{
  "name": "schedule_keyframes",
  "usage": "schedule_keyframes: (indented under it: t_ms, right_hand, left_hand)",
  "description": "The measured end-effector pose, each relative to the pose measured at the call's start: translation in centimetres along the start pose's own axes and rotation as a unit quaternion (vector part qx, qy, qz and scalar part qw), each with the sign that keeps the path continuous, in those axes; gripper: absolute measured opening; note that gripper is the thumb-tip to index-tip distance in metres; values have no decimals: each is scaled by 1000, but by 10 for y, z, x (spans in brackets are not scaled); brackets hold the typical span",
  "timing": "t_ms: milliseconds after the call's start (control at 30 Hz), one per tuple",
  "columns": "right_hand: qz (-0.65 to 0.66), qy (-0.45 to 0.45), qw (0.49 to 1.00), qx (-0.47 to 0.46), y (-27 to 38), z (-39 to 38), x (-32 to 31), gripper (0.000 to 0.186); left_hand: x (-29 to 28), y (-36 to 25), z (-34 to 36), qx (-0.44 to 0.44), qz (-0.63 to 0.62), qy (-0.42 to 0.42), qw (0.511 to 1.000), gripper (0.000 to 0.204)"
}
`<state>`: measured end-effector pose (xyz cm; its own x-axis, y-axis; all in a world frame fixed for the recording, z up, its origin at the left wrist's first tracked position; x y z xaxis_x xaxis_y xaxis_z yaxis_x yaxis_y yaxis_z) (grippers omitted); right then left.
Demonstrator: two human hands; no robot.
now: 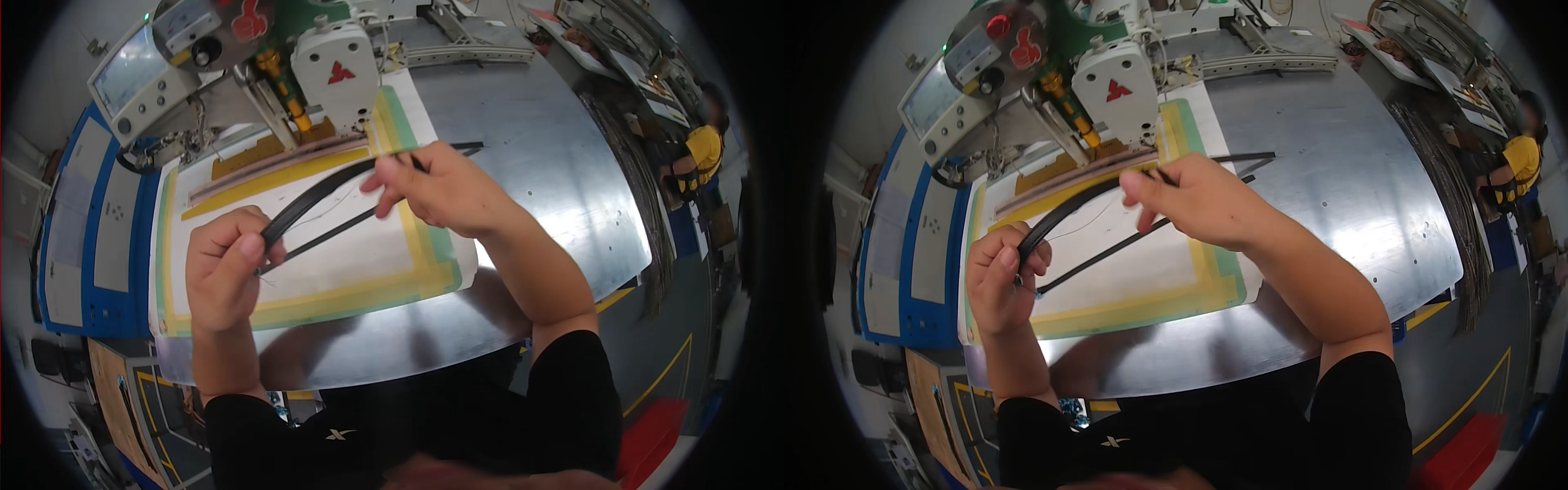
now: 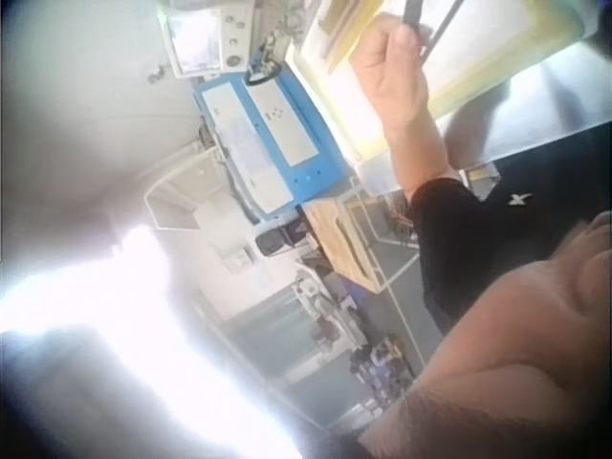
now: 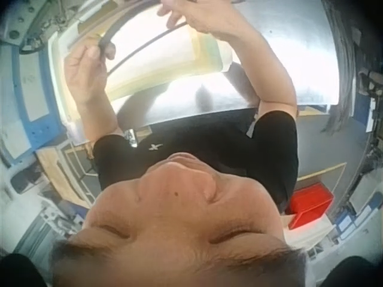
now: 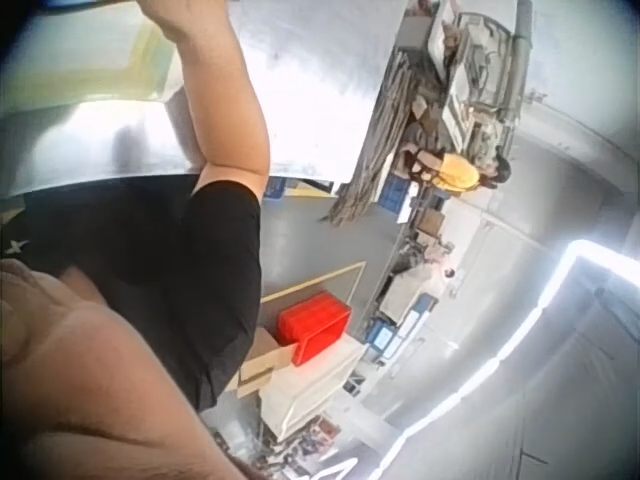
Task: Using an industrial sewing machine to assemble and finish black leather straps.
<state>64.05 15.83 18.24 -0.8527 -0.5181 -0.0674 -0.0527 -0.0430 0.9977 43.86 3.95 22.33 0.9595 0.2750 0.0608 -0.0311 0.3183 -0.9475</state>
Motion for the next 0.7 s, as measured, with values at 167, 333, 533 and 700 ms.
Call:
schedule_keyframes:
  t_ms: [167,333,533,700]
  right_hand:
    - [314,-188,928,-75,28,-7,-62,36]
    - [283,-179,931,-144,50,-30,-96,33]
    - [224,-122,964,-76,38,-25,-78,39]
    - [199,-104,972,-63,35,-26,-61,43]
  left_hand:
    - [91,-31,-20,54,66,154,984,23]
    - [135,-1,-39,96,165,335,923,14]
    - [144,5,-33,68,132,335,931,11]
    - [141,8,-34,73,156,301,938,13]
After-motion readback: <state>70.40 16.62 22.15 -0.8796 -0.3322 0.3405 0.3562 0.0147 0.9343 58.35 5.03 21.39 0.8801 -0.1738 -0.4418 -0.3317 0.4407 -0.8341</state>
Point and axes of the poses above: each hand's wrist, its own z-axis towards the middle knuckle, its own x-axis out of the palm, y = z × x, the point moved 8 cm from there along z, towards the middle knuckle, and after that the axes turned 15 degrees about -y, right-handed, at the moved point
